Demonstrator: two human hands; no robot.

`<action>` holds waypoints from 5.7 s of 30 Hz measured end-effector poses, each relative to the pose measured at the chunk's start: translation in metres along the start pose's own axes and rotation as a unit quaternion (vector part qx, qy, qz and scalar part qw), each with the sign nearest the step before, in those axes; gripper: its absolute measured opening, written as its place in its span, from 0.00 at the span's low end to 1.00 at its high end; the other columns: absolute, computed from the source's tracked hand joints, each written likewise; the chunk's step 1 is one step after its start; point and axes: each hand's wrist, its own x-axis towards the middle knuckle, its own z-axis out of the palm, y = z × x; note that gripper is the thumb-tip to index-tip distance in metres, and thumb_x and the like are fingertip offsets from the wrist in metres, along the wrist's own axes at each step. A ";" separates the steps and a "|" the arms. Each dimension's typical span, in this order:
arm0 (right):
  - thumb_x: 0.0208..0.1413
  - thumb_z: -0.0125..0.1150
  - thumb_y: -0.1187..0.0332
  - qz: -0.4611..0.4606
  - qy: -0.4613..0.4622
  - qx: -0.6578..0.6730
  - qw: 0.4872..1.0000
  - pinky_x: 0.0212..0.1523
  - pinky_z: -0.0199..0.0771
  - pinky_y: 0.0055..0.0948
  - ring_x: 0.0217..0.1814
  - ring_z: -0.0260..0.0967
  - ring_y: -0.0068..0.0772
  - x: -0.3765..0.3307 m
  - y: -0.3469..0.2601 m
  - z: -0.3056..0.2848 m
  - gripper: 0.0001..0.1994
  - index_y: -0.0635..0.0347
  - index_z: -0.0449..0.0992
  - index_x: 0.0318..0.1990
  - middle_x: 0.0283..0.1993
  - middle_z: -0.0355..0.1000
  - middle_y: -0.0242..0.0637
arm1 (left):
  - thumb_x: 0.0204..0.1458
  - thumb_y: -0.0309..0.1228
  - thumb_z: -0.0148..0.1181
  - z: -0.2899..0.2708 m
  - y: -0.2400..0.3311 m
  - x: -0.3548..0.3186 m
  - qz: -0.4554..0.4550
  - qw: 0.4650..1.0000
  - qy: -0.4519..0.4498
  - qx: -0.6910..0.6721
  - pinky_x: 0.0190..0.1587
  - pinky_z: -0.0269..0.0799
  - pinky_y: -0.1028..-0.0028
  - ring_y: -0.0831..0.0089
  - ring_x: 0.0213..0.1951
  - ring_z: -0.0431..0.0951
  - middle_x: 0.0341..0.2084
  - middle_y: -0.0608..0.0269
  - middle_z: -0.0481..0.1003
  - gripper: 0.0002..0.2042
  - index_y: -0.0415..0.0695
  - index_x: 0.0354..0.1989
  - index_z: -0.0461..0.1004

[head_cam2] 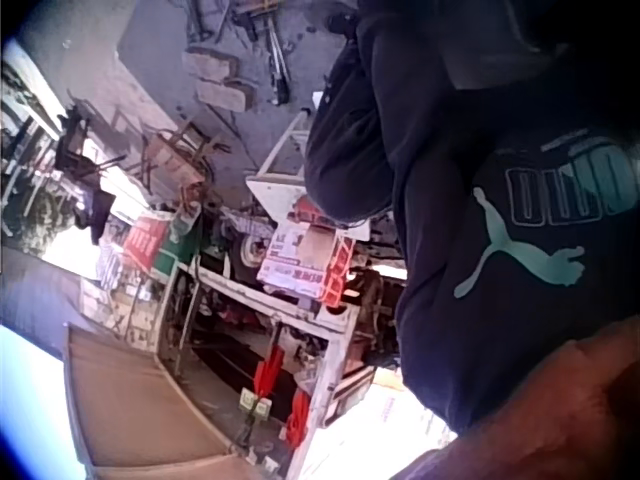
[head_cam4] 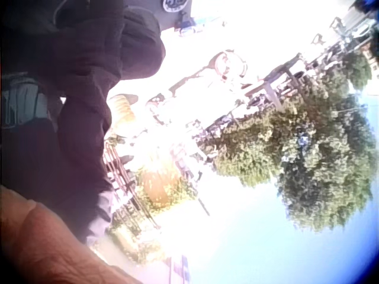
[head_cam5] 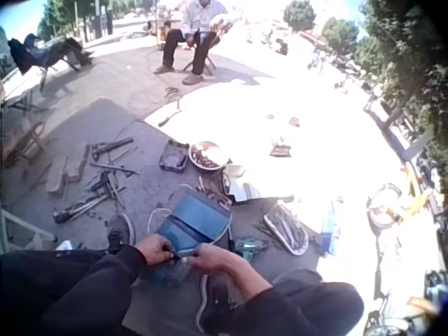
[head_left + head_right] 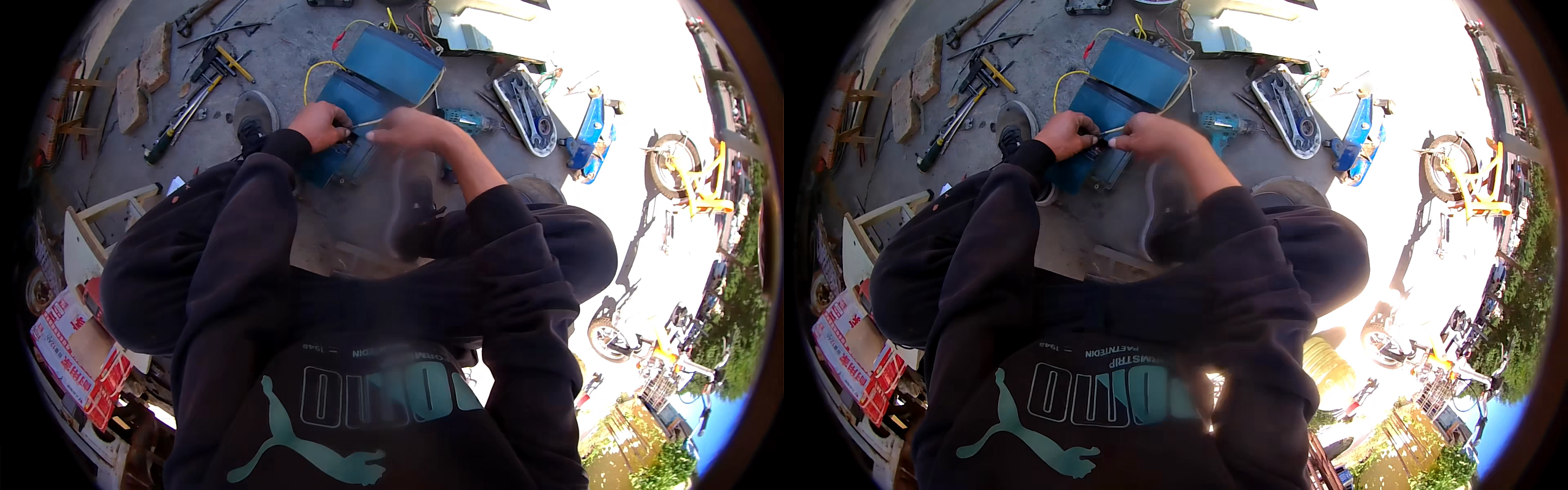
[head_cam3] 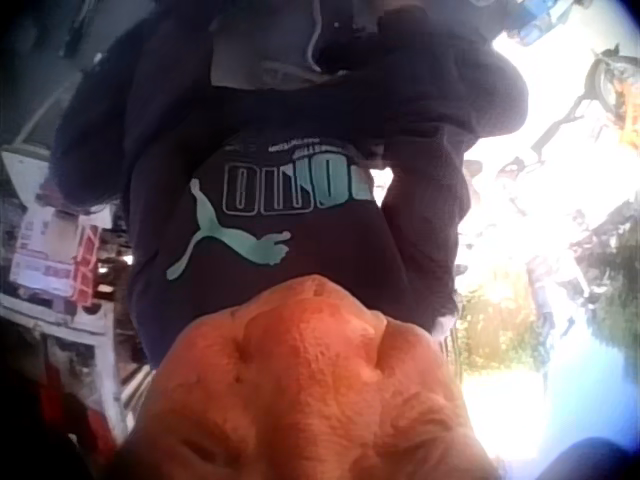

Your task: The person assembles a battery pack by securing blue battery modules together using a power drill and screws. They connect yellow wires between the modules and place the assembled unit into a black plastic casing.

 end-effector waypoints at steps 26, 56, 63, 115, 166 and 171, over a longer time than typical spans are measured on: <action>0.61 0.54 0.66 0.185 0.284 -0.282 0.898 0.39 0.83 0.41 0.45 0.79 0.53 0.038 0.143 0.078 0.18 0.55 0.69 0.59 0.40 0.74 0.54 | 0.44 0.36 0.76 0.057 0.050 -0.060 -0.037 0.934 0.350 0.064 0.69 0.56 0.53 0.47 0.67 0.61 0.65 0.51 0.63 0.22 0.45 0.48 0.77; 0.71 0.54 0.59 -0.096 0.007 0.148 0.984 0.37 0.78 0.19 0.33 0.72 0.17 -0.036 0.029 -0.117 0.18 0.63 0.73 0.58 0.34 0.71 0.28 | 0.40 0.46 0.79 0.086 0.044 -0.040 -0.127 0.896 0.410 0.114 0.70 0.40 0.37 0.40 0.72 0.50 0.69 0.35 0.54 0.22 0.58 0.43 0.79; 0.71 0.54 0.60 -0.096 -0.002 0.153 0.984 0.36 0.77 0.20 0.33 0.71 0.17 -0.031 0.028 -0.121 0.17 0.63 0.73 0.58 0.34 0.70 0.28 | 0.39 0.43 0.80 0.087 0.043 -0.038 -0.127 0.897 0.413 0.097 0.71 0.37 0.37 0.40 0.73 0.48 0.70 0.36 0.53 0.15 0.60 0.36 0.82; 0.62 0.61 0.44 0.003 0.118 0.031 0.992 0.26 0.76 0.32 0.23 0.72 0.27 -0.013 0.009 -0.102 0.31 0.67 0.69 0.53 0.24 0.71 0.33 | 0.40 0.39 0.76 0.092 0.042 -0.039 -0.126 0.877 0.450 0.115 0.70 0.44 0.43 0.44 0.70 0.54 0.67 0.41 0.59 0.08 0.57 0.28 0.83; 0.54 0.70 0.43 -0.103 0.149 0.132 0.975 0.33 0.76 0.29 0.30 0.76 0.27 -0.025 -0.006 -0.087 0.37 0.69 0.70 0.57 0.24 0.72 0.36 | 0.40 0.41 0.73 0.090 0.050 -0.036 -0.183 0.874 0.429 0.132 0.72 0.41 0.40 0.47 0.71 0.52 0.65 0.46 0.59 0.13 0.50 0.31 0.80; 0.53 0.71 0.43 -0.008 0.203 -0.067 0.977 0.31 0.74 0.29 0.28 0.76 0.27 -0.004 -0.007 -0.096 0.36 0.75 0.72 0.49 0.25 0.73 0.42 | 0.40 0.40 0.74 0.090 0.050 -0.035 -0.178 0.875 0.432 0.125 0.72 0.41 0.39 0.46 0.71 0.52 0.66 0.46 0.59 0.13 0.49 0.31 0.80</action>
